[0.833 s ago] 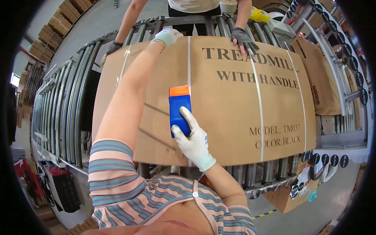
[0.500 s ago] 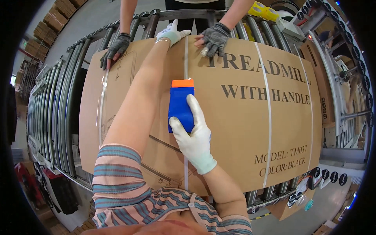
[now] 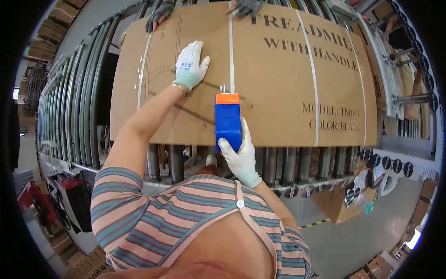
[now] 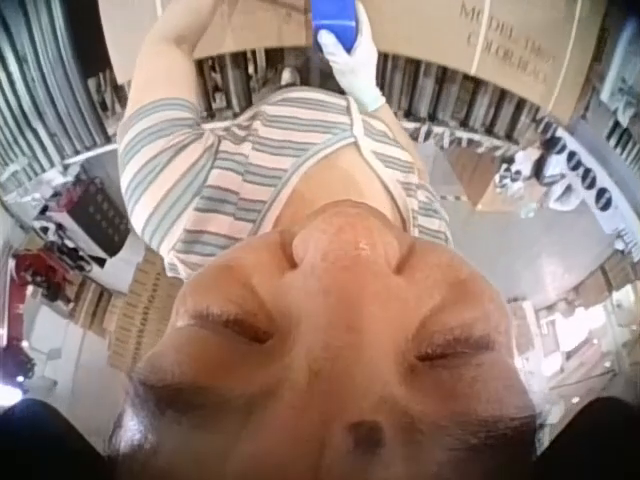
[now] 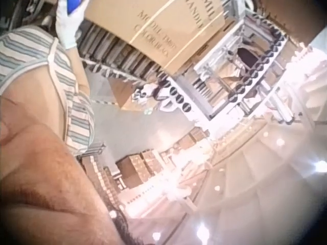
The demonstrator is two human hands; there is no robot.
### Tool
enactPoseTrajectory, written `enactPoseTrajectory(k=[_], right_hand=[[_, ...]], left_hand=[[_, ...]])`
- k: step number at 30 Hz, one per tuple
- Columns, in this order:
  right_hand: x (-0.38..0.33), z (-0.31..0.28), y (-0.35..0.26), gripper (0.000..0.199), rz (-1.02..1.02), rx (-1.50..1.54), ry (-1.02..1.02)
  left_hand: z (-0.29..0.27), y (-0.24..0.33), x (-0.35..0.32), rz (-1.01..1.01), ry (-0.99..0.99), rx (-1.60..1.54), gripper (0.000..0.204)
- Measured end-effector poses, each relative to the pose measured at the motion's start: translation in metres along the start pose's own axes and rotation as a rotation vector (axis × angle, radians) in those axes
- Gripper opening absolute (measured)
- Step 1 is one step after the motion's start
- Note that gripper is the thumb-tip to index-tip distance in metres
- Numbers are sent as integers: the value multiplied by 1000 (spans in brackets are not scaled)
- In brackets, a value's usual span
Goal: Packing a treadmill into a cardboard box and sealing it with tape on a conveyor belt.
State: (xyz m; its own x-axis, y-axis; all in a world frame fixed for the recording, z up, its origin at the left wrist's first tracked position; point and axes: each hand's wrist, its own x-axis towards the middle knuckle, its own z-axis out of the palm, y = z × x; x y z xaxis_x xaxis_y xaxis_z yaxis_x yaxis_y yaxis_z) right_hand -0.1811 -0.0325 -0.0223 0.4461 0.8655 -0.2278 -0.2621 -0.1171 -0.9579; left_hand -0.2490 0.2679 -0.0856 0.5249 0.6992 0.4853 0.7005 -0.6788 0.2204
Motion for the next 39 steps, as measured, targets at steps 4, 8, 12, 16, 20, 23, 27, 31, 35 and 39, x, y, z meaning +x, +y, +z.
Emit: enactPoseTrajectory(k=[4, 8, 12, 16, 20, 23, 27, 31, 35, 39], right_hand=[[-64, -23, 36, 86, 109, -52, 46], [-108, -38, 52, 87, 224, -88, 96], [-103, -60, 105, 93, 197, -447, -144], [-10, -90, 222, 74, 554, -870, -451], [78, -103, 310, 58, -16, -775, -441], [129, -103, 301, 56, -32, -604, -421], [41, -136, 290, 54, 17, -368, -454], [58, -107, 275, 52, 118, -198, -401], [57, -106, 270, 49, 206, -52, -365], [53, -106, 264, 47, 294, 80, -329]], left_hand=[[-35, 41, -57, 183, -71, -162, 54], [-51, 58, -78, 467, -210, -270, 49], [-51, 54, -79, 607, -322, -145, 48], [-57, 57, -81, 595, -345, -152, 48], [-50, 56, -71, 601, -411, -186, 50], [-50, 60, -61, 592, -445, -241, 50], [-60, 52, -67, 543, -483, -215, 51], [-59, 56, -60, 537, -521, -223, 54], [-60, 57, -63, 523, -513, -222, 54], [-61, 58, -65, 529, -505, -213, 54]])
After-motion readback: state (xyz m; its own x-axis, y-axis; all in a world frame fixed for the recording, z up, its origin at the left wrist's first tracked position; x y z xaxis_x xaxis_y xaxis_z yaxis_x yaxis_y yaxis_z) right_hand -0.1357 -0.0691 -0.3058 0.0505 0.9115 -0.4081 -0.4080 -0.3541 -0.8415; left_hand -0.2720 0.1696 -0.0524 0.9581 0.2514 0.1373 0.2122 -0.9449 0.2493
